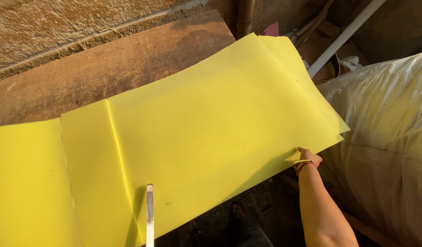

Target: The person aligns and folds large yellow foam sheets on a work table, uses a long blade to trim along the seam, then uses a spray gun with a blue hose to apply adhesive onto a foam piece, pressing and smoothing the sheets together by hand.

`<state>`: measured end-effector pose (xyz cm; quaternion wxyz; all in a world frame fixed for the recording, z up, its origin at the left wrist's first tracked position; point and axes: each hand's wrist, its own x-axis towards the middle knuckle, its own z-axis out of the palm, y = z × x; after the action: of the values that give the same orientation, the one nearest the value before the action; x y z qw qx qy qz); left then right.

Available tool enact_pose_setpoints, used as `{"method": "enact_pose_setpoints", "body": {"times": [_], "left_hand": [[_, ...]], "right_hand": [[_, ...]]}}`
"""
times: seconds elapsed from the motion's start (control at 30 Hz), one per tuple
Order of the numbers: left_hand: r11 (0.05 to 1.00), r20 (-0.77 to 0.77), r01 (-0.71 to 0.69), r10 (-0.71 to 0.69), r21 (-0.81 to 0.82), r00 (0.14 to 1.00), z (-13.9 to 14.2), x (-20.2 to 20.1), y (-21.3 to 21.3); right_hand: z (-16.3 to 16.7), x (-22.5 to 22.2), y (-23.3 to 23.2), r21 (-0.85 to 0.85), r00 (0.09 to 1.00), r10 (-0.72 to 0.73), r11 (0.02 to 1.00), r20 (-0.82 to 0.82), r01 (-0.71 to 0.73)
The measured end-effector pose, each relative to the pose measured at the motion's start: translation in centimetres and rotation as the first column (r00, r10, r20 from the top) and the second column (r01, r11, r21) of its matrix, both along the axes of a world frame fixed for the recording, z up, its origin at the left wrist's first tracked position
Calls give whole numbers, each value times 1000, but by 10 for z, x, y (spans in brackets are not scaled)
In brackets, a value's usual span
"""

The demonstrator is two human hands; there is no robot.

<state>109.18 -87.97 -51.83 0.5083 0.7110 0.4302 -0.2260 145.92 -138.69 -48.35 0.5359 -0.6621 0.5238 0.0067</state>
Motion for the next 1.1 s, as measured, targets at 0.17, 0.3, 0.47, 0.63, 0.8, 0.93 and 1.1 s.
{"method": "enact_pose_setpoints", "body": {"times": [0.17,0.3,0.47,0.63,0.8,0.93,1.1], "left_hand": [[995,21,77,-76,-62,997,14,46,-45],[989,162,111,-94,-98,982,50,131,-90],[977,260,98,-47,-187,964,72,290,-190],[969,241,147,-98,-198,966,65,383,-269],[986,221,94,-61,-140,973,61,425,-293],[990,199,45,-18,-131,980,60,453,-306],[991,198,-2,28,-131,980,56,475,-321]], "right_hand": [[18,5,-42,-454,941,232,885,246,-99],[30,87,-65,-556,775,612,703,157,-443],[-1,259,-42,-709,358,932,286,51,-644],[-47,331,-35,-452,269,963,250,22,-857],[-53,334,-43,69,398,911,393,108,-917],[-46,347,-48,188,375,907,341,192,-921],[-74,379,-68,268,472,856,413,210,-870]]}}
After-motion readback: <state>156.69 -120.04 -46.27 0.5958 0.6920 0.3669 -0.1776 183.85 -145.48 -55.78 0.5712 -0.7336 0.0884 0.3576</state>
